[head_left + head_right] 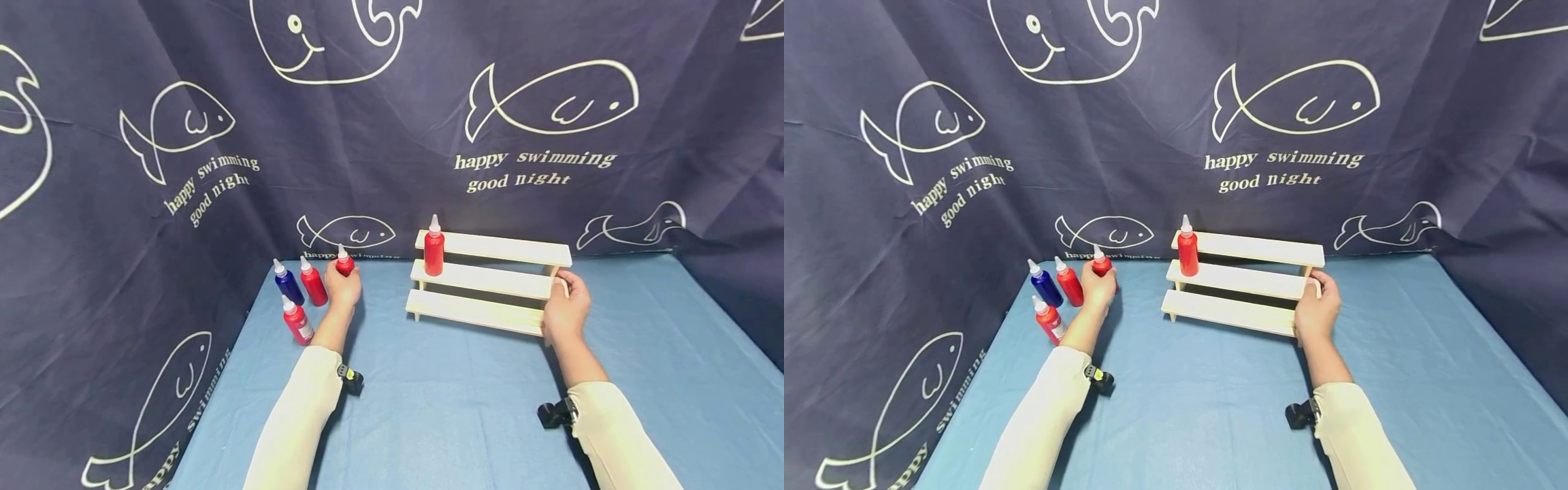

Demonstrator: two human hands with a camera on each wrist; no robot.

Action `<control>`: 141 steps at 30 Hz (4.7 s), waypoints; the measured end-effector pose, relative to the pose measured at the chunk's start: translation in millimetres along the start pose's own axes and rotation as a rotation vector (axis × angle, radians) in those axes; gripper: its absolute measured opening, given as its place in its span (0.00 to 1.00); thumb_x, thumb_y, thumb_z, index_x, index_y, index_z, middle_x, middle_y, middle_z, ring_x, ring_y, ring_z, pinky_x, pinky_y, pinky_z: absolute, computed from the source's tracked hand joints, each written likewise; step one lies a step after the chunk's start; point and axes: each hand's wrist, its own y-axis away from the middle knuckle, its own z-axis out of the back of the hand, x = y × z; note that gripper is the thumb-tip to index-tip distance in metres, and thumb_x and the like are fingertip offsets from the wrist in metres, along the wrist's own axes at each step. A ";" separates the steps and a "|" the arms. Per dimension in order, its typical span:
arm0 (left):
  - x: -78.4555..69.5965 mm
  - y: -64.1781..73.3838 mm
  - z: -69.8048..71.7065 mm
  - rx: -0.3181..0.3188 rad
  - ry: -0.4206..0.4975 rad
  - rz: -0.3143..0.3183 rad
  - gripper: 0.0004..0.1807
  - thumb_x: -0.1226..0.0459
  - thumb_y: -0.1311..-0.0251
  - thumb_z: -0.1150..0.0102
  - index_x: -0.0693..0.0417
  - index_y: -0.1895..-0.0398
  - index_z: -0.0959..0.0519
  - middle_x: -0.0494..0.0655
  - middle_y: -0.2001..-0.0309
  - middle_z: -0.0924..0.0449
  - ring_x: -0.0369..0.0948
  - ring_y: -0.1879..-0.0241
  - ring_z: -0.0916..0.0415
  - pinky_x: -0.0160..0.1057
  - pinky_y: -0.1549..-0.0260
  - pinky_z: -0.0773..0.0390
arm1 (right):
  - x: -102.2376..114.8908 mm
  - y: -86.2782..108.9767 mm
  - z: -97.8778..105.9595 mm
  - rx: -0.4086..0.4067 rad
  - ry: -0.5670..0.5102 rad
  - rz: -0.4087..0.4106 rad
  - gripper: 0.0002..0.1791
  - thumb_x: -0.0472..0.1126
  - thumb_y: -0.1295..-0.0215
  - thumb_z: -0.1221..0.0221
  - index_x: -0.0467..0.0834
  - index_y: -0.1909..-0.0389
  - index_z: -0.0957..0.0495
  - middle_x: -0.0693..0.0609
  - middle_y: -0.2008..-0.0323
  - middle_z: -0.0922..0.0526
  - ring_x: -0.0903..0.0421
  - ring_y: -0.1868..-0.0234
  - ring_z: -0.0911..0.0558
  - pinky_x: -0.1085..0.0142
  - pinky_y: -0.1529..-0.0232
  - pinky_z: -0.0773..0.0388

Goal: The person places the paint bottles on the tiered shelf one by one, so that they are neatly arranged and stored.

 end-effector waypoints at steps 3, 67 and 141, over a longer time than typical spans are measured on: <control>0.1 0.7 0.0 0.038 0.018 -0.009 0.23 0.70 0.34 0.39 0.66 0.37 0.25 0.67 0.39 0.21 0.58 0.34 0.26 0.53 0.29 0.29 | 0.8 0.2 -0.2 -0.002 0.012 0.007 0.12 0.35 0.20 0.49 0.47 0.45 0.20 0.61 0.60 0.24 0.60 0.55 0.22 0.73 0.53 0.24; -63.0 90.3 -3.3 0.629 0.173 -0.270 0.27 0.70 0.35 0.31 0.62 0.33 0.24 0.62 0.38 0.16 0.58 0.38 0.17 0.53 0.31 0.22 | 3.4 4.5 0.2 -0.036 0.044 -0.079 0.05 0.41 0.20 0.47 0.56 0.53 0.29 0.64 0.60 0.23 0.66 0.64 0.23 0.79 0.71 0.26; -62.0 135.8 -113.4 0.325 -0.198 -0.716 0.30 0.63 0.32 0.31 0.57 0.28 0.26 0.54 0.40 0.15 0.47 0.41 0.15 0.45 0.37 0.17 | 3.3 4.4 9.1 -0.010 0.050 0.005 0.08 0.40 0.17 0.52 0.56 0.57 0.28 0.61 0.65 0.25 0.67 0.68 0.24 0.78 0.68 0.27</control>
